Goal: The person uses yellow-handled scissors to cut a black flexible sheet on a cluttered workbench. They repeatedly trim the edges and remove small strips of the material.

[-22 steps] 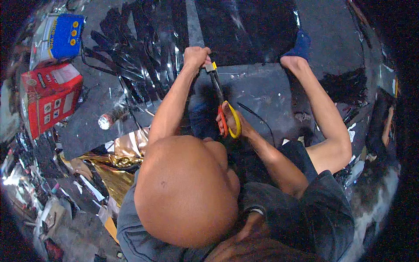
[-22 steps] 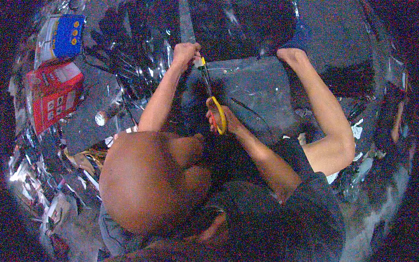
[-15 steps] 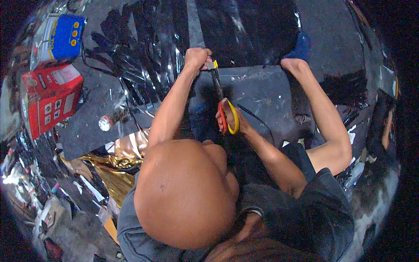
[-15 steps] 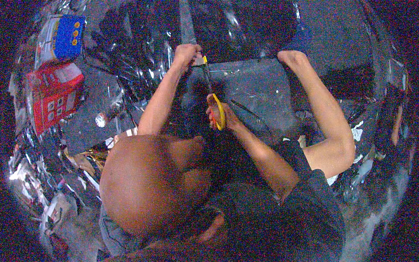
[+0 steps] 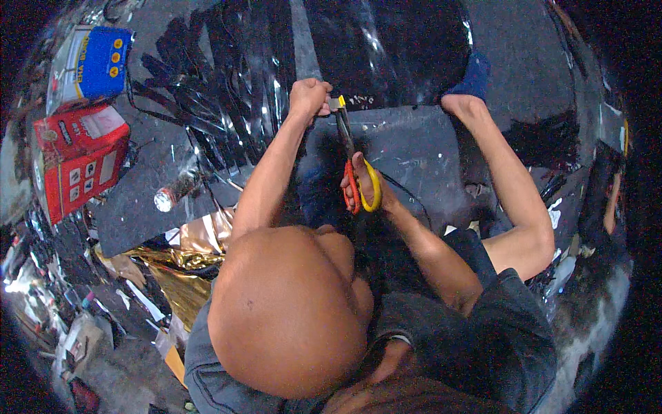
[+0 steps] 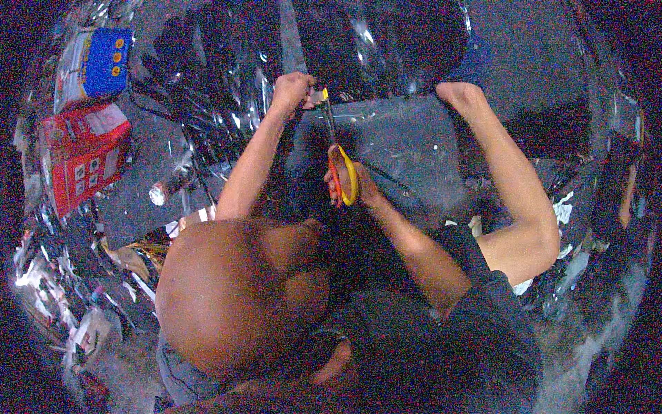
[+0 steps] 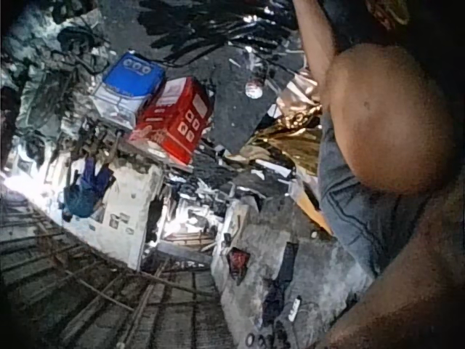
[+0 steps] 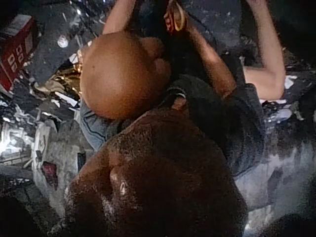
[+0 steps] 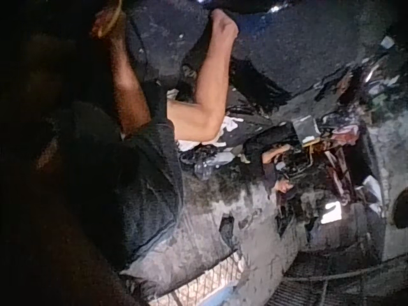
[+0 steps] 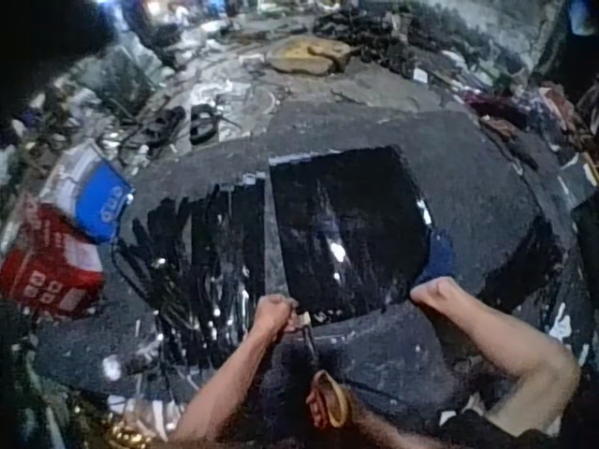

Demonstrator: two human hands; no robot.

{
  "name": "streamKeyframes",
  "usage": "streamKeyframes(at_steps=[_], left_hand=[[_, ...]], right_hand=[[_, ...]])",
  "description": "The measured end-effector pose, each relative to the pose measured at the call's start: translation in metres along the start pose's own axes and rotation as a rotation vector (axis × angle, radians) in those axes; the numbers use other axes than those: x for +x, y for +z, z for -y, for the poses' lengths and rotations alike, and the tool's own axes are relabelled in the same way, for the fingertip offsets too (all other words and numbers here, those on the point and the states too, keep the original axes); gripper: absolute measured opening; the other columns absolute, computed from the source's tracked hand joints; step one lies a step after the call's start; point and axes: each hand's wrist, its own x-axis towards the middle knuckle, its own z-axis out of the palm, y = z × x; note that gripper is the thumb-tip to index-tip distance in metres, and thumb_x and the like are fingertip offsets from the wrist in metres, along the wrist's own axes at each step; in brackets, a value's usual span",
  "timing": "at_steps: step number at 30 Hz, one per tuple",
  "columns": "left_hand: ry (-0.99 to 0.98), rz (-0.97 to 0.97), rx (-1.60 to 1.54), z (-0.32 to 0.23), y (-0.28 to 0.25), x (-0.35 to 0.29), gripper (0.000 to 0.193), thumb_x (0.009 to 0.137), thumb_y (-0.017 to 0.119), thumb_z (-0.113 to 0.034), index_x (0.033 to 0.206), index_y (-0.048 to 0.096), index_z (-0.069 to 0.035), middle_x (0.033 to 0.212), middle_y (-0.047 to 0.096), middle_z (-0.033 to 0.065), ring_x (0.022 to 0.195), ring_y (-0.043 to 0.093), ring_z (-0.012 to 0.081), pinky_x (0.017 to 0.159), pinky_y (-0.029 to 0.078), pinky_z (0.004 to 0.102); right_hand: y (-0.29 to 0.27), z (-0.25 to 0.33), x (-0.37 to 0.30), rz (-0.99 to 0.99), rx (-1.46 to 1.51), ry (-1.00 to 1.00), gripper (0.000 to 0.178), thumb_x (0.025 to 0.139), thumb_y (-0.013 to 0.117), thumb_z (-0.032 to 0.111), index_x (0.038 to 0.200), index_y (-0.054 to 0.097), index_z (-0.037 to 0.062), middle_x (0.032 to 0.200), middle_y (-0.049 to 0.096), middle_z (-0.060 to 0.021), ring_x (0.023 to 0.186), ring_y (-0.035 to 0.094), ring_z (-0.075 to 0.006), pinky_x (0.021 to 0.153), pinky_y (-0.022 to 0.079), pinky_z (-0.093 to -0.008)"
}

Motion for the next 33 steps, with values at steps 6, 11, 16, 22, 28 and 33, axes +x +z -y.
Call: streamKeyframes(at_steps=[6,11,16,22,28,33], left_hand=[[0.018,0.034,0.003,-0.003,0.004,-0.003,0.013,0.079,0.057,-0.011,0.076,0.061,0.002,0.062,0.056,0.0072,0.048,0.061,0.0177,0.040,0.050,0.0273],[0.001,0.044,-0.047,0.001,-0.002,-0.007,0.018,0.080,0.061,-0.018,0.077,0.060,0.000,0.061,0.056,0.0061,0.047,0.060,0.0165,0.039,0.047,0.0267],[0.013,0.136,0.014,0.031,0.014,-0.017,0.023,0.082,0.063,-0.027,0.074,0.058,-0.006,0.056,0.052,0.0001,0.043,0.048,0.0090,0.040,0.036,0.0236],[0.192,0.141,-0.048,0.044,0.017,-0.024,0.022,0.086,0.059,-0.025,0.074,0.058,-0.007,0.056,0.047,-0.0057,0.047,0.040,0.0041,0.043,0.031,0.0225],[0.394,0.052,0.191,0.052,0.007,-0.027,0.020,0.087,0.057,-0.022,0.074,0.057,-0.006,0.058,0.047,-0.0063,0.051,0.038,0.0034,0.045,0.030,0.0234],[0.393,0.079,-0.048,0.044,0.020,-0.034,0.020,0.087,0.056,-0.020,0.073,0.055,-0.005,0.059,0.047,-0.0061,0.054,0.038,0.0040,0.046,0.030,0.0247]], right_hand=[[-0.009,-0.007,0.013,-0.021,0.116,-0.013,0.078,0.073,0.036,0.078,0.076,0.051,0.0014,0.053,0.046,-0.0050,0.042,0.050,-0.0161,0.041,0.046,-0.0304],[-0.011,0.006,0.018,-0.125,-0.042,-0.016,0.077,0.073,0.039,0.078,0.073,0.053,0.0014,0.053,0.046,-0.0042,0.041,0.050,-0.0153,0.039,0.044,-0.0300],[-0.022,-0.004,0.029,-0.159,-0.087,0.040,0.076,0.071,0.044,0.077,0.073,0.055,0.0015,0.053,0.048,-0.0041,0.041,0.050,-0.0149,0.039,0.043,-0.0291],[-0.022,-0.003,0.034,-0.203,-0.083,0.062,0.077,0.069,0.046,0.079,0.074,0.055,0.0021,0.055,0.049,-0.0042,0.043,0.051,-0.0148,0.041,0.045,-0.0290],[-0.016,0.008,0.047,-0.182,-0.150,0.024,0.082,0.065,0.041,0.084,0.073,0.052,0.0029,0.056,0.049,-0.0052,0.045,0.052,-0.0157,0.042,0.046,-0.0294],[-0.020,0.004,0.050,-0.166,-0.168,-0.023,0.083,0.064,0.037,0.085,0.072,0.051,0.0037,0.055,0.049,-0.0059,0.044,0.051,-0.0170,0.042,0.045,-0.0306]])
